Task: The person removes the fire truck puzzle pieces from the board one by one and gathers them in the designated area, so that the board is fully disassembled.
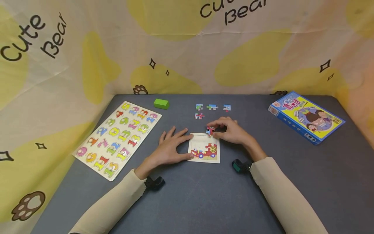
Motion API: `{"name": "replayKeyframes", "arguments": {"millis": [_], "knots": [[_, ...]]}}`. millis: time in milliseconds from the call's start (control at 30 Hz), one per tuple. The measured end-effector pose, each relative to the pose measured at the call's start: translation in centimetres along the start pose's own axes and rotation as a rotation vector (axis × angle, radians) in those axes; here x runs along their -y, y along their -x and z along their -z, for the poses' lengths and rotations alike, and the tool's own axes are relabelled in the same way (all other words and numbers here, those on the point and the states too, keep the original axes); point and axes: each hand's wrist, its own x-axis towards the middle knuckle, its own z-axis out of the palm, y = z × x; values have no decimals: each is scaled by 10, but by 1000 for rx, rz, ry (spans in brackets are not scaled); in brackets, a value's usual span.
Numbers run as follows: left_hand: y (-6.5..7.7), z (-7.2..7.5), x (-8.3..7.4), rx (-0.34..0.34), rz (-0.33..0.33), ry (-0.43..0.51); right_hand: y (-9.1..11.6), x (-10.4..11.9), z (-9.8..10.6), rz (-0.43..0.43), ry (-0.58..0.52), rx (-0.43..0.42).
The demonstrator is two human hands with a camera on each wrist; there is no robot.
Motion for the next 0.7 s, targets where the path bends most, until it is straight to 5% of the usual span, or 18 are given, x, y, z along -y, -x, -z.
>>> {"name": "replayKeyframes", "arguments": {"millis": [700], "knots": [[1,1,0,-16,-13,20,-35,-10,14,-45,107,-35]]}}
